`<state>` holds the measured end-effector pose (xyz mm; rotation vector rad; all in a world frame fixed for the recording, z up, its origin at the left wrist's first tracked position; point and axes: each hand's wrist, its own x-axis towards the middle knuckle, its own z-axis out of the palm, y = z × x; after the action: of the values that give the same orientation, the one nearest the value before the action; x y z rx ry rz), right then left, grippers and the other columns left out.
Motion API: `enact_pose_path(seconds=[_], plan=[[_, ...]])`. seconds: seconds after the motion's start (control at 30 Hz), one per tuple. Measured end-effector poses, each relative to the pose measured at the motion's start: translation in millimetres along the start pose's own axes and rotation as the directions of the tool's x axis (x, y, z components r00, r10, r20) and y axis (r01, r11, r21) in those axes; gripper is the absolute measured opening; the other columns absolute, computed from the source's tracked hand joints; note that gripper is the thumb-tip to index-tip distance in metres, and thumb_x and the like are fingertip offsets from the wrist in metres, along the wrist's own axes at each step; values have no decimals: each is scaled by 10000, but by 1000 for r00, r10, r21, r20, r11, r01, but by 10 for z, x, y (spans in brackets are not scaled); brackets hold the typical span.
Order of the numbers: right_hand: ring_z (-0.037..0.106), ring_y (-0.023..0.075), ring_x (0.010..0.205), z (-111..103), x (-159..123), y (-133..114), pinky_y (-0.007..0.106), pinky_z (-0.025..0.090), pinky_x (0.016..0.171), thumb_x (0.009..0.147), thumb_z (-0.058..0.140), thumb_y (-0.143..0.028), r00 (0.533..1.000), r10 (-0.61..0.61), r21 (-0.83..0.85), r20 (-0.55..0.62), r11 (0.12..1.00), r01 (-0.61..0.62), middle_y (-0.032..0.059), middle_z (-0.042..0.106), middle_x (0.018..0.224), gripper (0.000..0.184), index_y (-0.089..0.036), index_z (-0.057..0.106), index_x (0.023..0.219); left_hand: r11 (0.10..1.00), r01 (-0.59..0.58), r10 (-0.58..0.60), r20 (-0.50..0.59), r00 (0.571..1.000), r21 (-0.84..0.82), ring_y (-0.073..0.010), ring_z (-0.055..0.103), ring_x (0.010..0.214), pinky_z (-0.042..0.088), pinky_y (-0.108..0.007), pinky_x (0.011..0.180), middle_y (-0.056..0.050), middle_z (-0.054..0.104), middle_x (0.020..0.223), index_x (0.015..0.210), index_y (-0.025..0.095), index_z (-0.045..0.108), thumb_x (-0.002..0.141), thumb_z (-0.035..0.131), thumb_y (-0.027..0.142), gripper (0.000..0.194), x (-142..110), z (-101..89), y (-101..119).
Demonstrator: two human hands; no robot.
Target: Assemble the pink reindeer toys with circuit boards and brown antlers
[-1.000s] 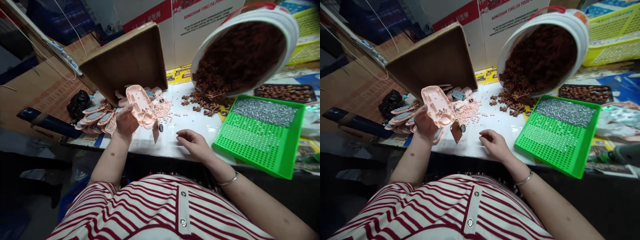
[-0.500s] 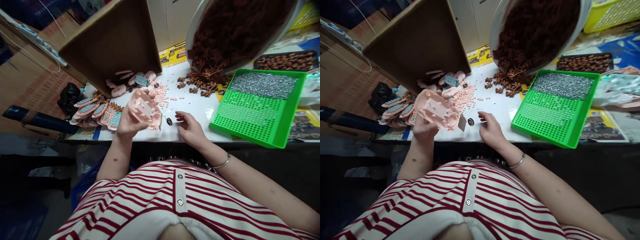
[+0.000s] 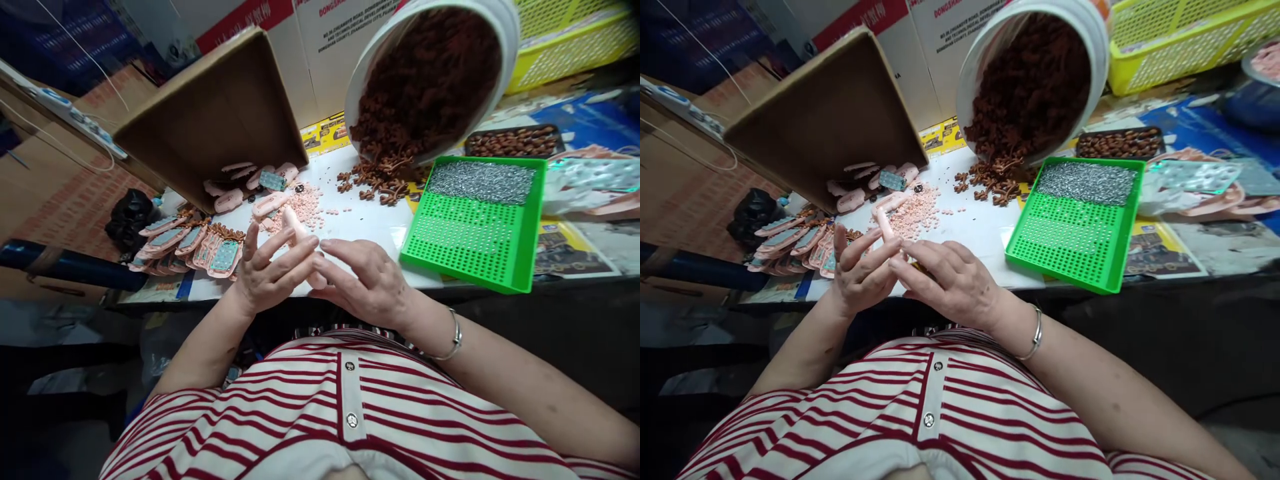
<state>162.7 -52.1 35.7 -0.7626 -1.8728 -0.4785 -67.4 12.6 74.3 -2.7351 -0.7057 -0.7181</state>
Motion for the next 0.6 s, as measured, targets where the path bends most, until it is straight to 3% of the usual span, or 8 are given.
enact_pose_path(seconds=[0.13,0.27,0.37,0.5,0.53,0.6], plan=[[674,179,1190,-48,65,-56,345,552,973,975,659,-302,997,-79,-60,26,995,80,47,723,1309,300,-306,646,1275,999,-31,26,-156,987,-30,-258,623,1293,15,-668,1296,40,782,1124,1095,409,646,850,728,222,319,-201,135,41],[648,176,1218,-68,110,-115,359,514,1040,980,637,-259,994,-105,-44,10,993,106,33,731,1319,278,-292,667,1254,989,95,-120,-241,963,-114,-268,613,1300,-20,-694,1281,29,771,1113,1148,406,590,836,748,253,382,-340,285,58],[661,179,1160,-47,141,-139,352,539,982,990,574,-206,983,-170,-52,-75,985,166,54,758,1259,263,-222,690,1226,979,145,-184,-327,927,-141,-281,623,1277,-7,-708,1273,4,762,1073,1250,394,550,832,756,344,468,-339,358,38],[673,195,1094,-31,184,-108,351,568,906,955,625,-188,966,-213,-30,-148,977,211,106,776,1175,273,-114,690,1210,990,12,-75,-445,892,-143,-289,599,1314,151,-665,1274,-56,708,1246,1367,360,509,831,759,366,592,-244,295,58],[676,190,1076,-33,190,-94,349,572,900,945,651,-195,964,-212,-44,-159,977,207,99,782,1155,263,-118,695,1193,984,22,-98,-437,894,-177,-295,576,1347,217,-635,1265,-82,665,1337,1400,343,495,821,766,373,640,-222,254,84],[679,176,1048,-40,193,-70,350,577,899,933,695,-228,963,-206,-96,-175,977,192,68,790,1139,222,-165,713,1145,906,122,-285,-372,883,-405,-304,546,1385,359,-556,1213,-124,578,1458,1464,310,462,809,775,408,733,-189,162,168]])
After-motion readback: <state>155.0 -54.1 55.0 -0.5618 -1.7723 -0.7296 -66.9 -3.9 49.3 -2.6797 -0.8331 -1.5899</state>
